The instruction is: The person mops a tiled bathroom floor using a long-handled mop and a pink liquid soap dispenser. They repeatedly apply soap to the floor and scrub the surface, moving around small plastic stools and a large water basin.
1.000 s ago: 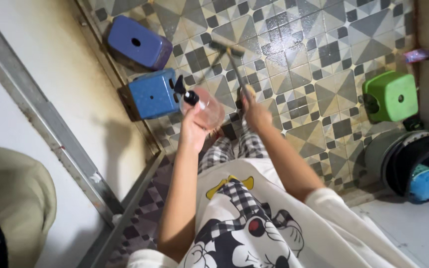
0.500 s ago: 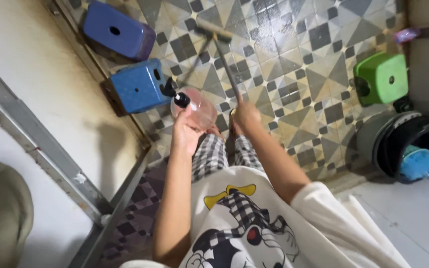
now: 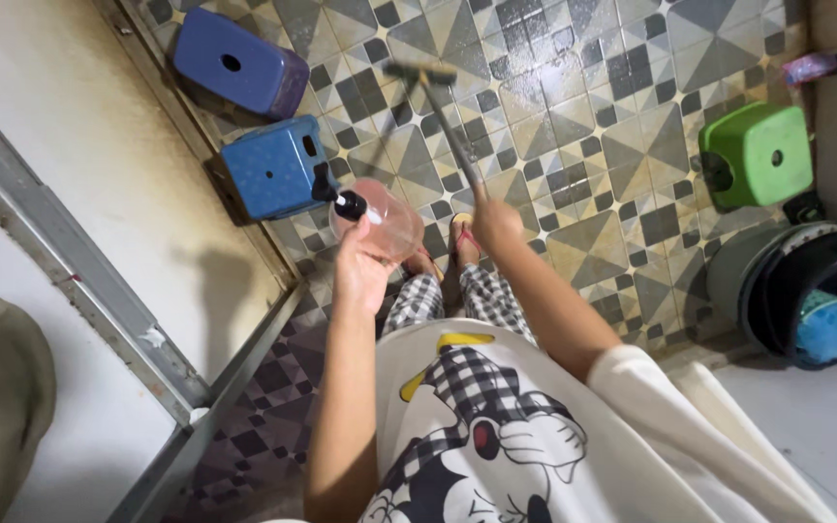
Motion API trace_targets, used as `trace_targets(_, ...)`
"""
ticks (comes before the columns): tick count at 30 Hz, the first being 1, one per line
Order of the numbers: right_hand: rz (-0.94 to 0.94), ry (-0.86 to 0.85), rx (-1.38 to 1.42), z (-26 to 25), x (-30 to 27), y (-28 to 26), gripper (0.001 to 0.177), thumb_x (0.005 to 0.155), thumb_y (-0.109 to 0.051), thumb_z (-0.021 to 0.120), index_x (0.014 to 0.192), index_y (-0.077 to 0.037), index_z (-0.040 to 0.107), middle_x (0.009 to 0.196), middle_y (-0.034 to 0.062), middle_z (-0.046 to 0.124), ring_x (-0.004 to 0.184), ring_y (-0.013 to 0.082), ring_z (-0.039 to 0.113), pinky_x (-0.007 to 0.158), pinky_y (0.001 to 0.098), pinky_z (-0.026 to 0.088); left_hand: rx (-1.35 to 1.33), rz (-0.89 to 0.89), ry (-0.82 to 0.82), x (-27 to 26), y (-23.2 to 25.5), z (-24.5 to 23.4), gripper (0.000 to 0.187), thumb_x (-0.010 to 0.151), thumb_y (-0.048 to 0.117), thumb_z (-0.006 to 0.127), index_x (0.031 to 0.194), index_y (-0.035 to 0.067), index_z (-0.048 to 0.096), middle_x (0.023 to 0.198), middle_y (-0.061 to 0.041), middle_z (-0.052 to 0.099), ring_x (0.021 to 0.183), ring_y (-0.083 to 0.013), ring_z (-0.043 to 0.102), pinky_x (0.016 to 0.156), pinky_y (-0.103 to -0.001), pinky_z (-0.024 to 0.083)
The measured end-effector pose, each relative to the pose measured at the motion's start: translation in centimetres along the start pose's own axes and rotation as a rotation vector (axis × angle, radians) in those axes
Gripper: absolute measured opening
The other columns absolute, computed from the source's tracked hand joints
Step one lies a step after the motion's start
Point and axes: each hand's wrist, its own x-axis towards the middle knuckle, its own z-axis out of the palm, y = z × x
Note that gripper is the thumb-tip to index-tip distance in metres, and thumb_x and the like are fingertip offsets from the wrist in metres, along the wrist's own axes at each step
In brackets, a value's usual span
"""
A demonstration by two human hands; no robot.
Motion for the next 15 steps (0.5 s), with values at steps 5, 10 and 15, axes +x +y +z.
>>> trace_targets(5,0.003,-0.061,-0.046,1.5,-7.6,2.9,0.073,0.099,-0.015,0.053,0.165,-0.023,0.022,0.118,0.0209,0.072,0.105,0.0381,0.074,0.085,0.0491,0.06,-0.031,0.013,0.025,-0.2,-0.9,0.3,0.08,0.078,0.04,0.076,0.146,0.012,0.044,0.147,-0.014,0.051,0.135,-0.0333,0.05,0.107,-0.055,0.043)
trace_targets(10,0.036,-0.076,-0.021,0.0,-2.9,1.1,0.072,0.1,-0.02,0.054,0.164,-0.024,0.023,0.121,0.0197,0.07,0.109,0.038,0.071,0.087,0.0483,0.059,-0.039,-0.01,0.051,-0.2,-1.8,-0.1,0.081,0.078,0.041,0.077,0.146,0.01,0.045,0.147,-0.014,0.052,0.135,-0.0334,0.051,0.106,-0.054,0.042)
trace_targets(15,-0.027,-0.038,-0.034,0.7,-1.1,1.2,0.068,0.102,-0.023,0.054,0.163,-0.023,0.025,0.126,0.0166,0.069,0.111,0.0356,0.071,0.087,0.0482,0.06,-0.037,-0.002,0.022,-0.5,-2.4,-0.2,0.077,0.081,0.041,0.076,0.144,0.008,0.047,0.144,-0.016,0.055,0.133,-0.035,0.053,0.106,-0.054,0.042)
